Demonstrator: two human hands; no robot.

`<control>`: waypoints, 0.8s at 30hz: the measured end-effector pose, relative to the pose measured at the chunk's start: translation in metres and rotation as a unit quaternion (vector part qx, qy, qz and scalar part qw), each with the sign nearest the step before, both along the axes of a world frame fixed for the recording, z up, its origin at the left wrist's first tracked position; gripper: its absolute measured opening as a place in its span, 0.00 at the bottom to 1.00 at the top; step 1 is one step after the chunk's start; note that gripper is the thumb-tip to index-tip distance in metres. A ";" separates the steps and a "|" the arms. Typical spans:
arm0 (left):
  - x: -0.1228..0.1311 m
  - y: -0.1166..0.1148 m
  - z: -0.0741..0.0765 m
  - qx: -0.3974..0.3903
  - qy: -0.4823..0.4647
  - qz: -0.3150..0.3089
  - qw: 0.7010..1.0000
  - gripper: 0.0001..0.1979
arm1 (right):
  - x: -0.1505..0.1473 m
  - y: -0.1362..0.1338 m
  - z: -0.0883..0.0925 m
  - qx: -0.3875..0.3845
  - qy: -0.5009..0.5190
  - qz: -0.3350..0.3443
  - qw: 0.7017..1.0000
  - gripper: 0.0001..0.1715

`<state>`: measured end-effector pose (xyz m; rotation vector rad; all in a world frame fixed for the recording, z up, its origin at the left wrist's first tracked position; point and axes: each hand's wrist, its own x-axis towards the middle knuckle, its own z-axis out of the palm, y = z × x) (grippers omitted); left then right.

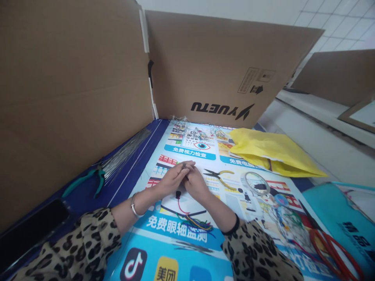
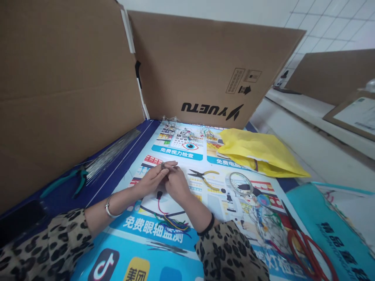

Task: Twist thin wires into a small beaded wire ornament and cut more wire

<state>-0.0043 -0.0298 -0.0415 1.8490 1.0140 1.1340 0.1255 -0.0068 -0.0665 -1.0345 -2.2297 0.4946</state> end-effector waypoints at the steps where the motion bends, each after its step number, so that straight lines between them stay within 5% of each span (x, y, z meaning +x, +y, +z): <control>1: 0.000 0.000 0.001 0.008 -0.015 0.014 1.000 0.14 | 0.000 0.001 -0.001 0.010 -0.006 -0.006 1.000 0.20; 5: -0.002 0.004 0.000 0.013 -0.034 0.062 0.997 0.14 | 0.008 0.005 -0.004 0.028 0.066 -0.081 0.994 0.19; 9: -0.005 0.011 -0.003 -0.061 0.018 0.036 0.997 0.14 | 0.017 0.006 0.004 0.029 0.189 -0.135 0.972 0.21; 17: -0.005 0.012 -0.012 -0.076 -0.074 -0.005 0.994 0.11 | 0.007 -0.007 0.033 0.179 0.081 0.031 0.980 0.30; 24: -0.004 0.008 -0.010 -0.113 -0.090 -0.059 0.988 0.12 | 0.007 -0.013 0.033 0.113 0.179 0.002 0.977 0.29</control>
